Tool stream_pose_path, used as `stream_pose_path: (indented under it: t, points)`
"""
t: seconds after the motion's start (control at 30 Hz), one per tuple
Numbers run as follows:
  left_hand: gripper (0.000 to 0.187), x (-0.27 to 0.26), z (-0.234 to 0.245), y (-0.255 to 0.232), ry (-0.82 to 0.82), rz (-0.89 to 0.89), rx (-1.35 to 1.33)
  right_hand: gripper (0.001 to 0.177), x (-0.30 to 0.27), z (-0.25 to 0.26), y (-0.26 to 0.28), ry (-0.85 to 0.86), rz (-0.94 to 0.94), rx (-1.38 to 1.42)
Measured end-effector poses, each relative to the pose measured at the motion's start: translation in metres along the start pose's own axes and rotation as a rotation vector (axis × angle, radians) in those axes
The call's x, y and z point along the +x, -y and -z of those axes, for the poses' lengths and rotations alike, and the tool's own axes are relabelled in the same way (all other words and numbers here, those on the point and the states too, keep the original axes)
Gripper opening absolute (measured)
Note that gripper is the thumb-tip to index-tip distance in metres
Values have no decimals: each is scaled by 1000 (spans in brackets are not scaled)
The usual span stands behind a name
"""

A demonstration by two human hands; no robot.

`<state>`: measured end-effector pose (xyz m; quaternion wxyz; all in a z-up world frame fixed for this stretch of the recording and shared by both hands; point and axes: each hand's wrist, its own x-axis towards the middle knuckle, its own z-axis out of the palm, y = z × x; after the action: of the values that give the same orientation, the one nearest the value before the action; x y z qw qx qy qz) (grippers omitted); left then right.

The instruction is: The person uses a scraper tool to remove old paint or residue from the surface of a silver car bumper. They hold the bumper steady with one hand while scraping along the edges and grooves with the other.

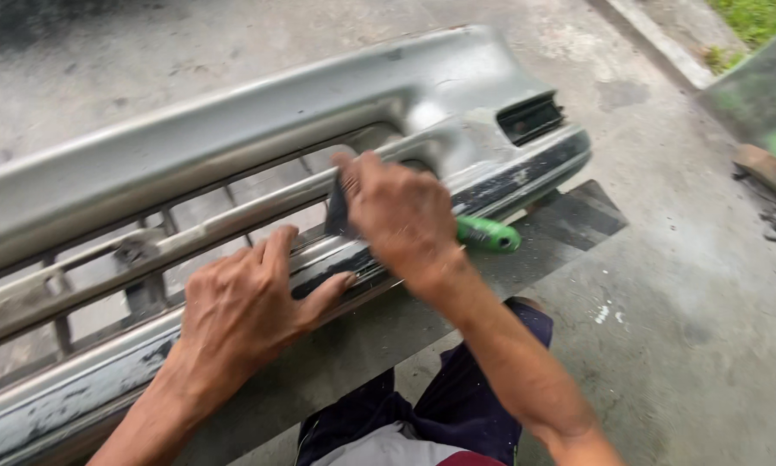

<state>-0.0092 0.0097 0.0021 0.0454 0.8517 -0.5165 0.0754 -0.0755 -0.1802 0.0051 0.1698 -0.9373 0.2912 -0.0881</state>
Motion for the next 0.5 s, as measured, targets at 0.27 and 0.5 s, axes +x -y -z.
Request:
stream_pose_path:
  t: [0.27,0.5]
  points:
    - [46,-35,1,13,-275,-65,-41,19,3,-1,-62,-298,-1,-106]
    - [34,-43,4,19,-274,-4,4,68,30,26,-155,-307,-375,-119]
